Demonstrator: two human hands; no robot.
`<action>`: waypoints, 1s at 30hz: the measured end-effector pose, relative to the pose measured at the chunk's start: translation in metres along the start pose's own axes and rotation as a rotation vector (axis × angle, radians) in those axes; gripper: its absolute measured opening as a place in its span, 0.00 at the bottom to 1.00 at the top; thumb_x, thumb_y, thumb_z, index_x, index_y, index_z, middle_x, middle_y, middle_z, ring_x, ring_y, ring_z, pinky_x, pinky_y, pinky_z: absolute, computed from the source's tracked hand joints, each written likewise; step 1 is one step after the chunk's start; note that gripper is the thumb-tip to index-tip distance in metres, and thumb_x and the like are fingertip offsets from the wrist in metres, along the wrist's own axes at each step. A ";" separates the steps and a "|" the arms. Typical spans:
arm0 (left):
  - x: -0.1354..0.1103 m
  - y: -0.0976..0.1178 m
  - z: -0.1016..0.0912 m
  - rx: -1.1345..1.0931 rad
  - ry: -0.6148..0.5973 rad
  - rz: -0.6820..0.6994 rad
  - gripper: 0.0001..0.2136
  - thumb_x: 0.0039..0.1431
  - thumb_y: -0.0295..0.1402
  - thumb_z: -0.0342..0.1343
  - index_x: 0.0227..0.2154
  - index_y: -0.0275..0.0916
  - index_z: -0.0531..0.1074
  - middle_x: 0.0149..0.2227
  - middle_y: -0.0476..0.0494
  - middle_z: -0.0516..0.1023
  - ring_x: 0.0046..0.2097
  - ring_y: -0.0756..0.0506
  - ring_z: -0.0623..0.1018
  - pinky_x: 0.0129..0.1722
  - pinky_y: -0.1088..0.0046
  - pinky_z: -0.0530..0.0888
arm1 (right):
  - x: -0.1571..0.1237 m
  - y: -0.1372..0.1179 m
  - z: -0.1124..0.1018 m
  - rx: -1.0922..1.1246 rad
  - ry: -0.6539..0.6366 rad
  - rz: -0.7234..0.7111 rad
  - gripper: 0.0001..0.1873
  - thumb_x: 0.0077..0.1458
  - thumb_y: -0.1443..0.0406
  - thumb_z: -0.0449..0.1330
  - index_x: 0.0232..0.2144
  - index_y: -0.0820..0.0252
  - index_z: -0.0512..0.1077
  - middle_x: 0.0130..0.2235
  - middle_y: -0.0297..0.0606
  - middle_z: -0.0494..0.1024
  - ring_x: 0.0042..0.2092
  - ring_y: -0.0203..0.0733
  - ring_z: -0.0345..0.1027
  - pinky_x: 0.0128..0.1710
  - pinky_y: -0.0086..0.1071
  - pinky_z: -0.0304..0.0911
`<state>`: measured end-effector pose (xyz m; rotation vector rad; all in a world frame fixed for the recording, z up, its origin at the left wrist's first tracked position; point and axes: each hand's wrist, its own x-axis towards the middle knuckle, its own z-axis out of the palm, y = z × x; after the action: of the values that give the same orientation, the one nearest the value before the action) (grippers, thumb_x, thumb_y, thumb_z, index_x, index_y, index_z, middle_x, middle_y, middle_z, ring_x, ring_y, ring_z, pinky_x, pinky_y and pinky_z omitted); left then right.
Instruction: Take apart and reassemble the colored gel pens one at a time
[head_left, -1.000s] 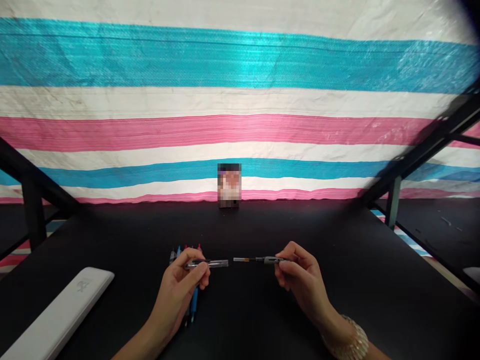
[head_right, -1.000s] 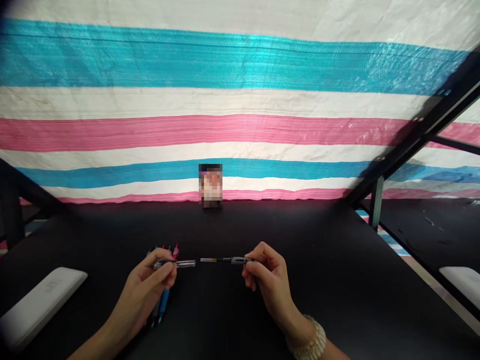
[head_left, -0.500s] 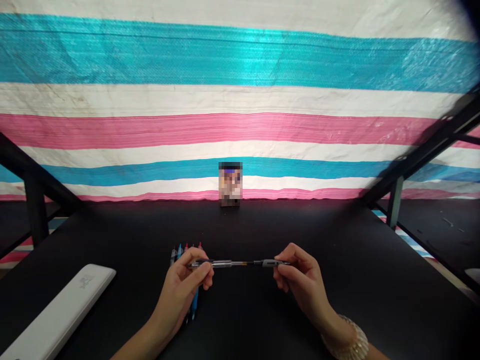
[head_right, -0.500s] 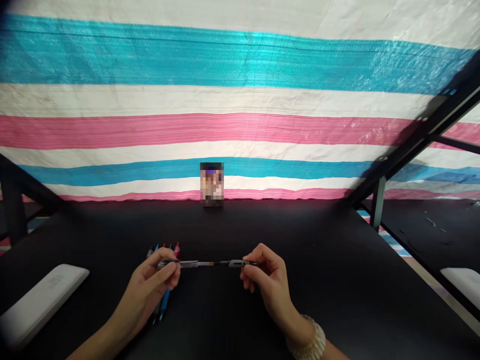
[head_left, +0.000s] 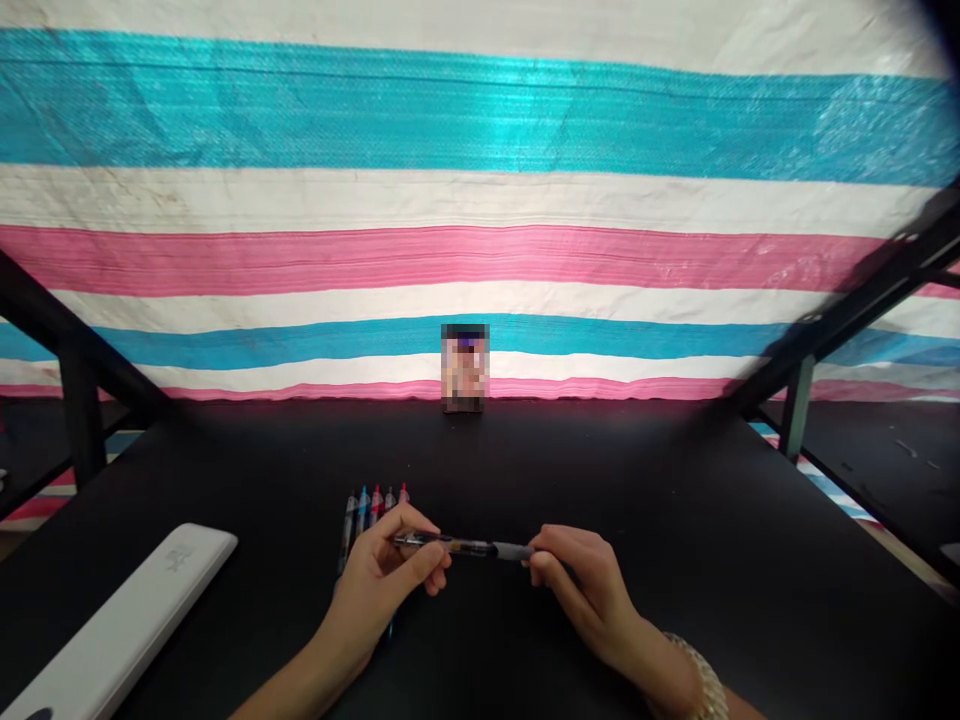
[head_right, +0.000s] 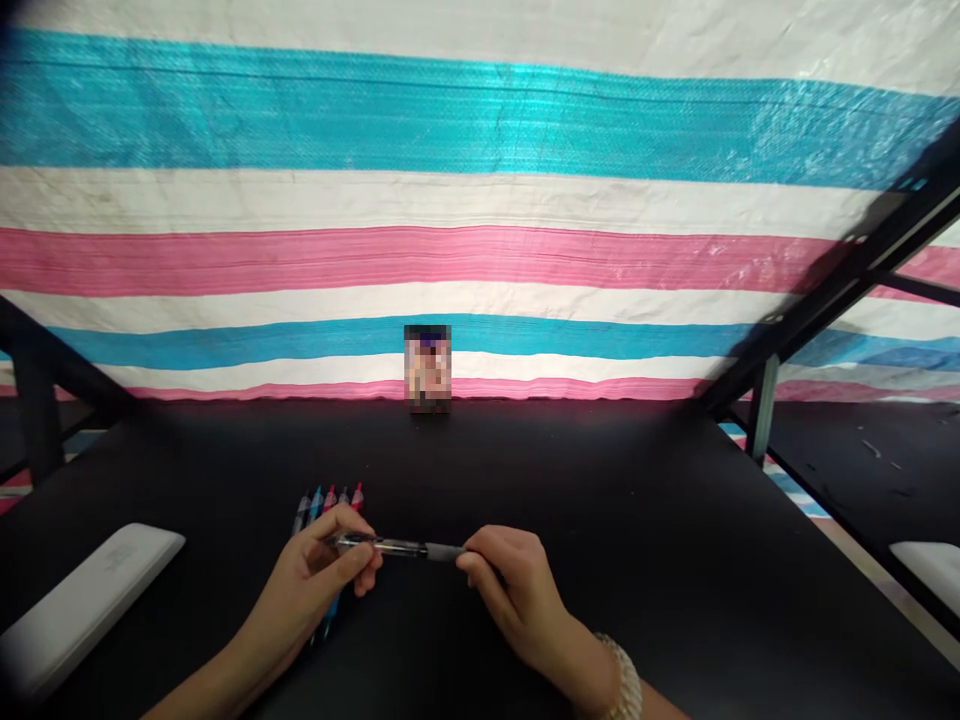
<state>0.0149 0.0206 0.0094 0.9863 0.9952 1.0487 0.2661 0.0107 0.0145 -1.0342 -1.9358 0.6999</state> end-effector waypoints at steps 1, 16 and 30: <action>0.000 0.001 0.001 -0.016 0.010 -0.004 0.13 0.55 0.39 0.69 0.32 0.37 0.73 0.25 0.48 0.80 0.26 0.50 0.76 0.27 0.76 0.71 | 0.000 0.000 0.000 0.007 -0.002 -0.005 0.17 0.70 0.59 0.52 0.30 0.58 0.71 0.24 0.32 0.71 0.25 0.36 0.65 0.27 0.29 0.62; 0.001 0.005 0.003 -0.097 0.058 -0.023 0.15 0.53 0.41 0.70 0.30 0.37 0.73 0.25 0.47 0.80 0.26 0.51 0.76 0.26 0.77 0.70 | 0.000 0.008 0.001 -0.095 0.100 -0.037 0.11 0.68 0.63 0.56 0.51 0.55 0.67 0.35 0.35 0.79 0.28 0.37 0.71 0.30 0.29 0.68; 0.001 0.003 0.006 -0.091 0.069 -0.046 0.18 0.49 0.44 0.72 0.29 0.37 0.72 0.22 0.48 0.79 0.23 0.51 0.75 0.23 0.77 0.68 | 0.002 0.005 0.002 -0.185 0.017 -0.180 0.05 0.69 0.69 0.53 0.38 0.57 0.66 0.28 0.33 0.70 0.28 0.39 0.62 0.28 0.31 0.58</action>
<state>0.0198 0.0213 0.0134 0.8546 1.0128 1.0860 0.2659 0.0151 0.0103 -0.9564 -2.0777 0.4161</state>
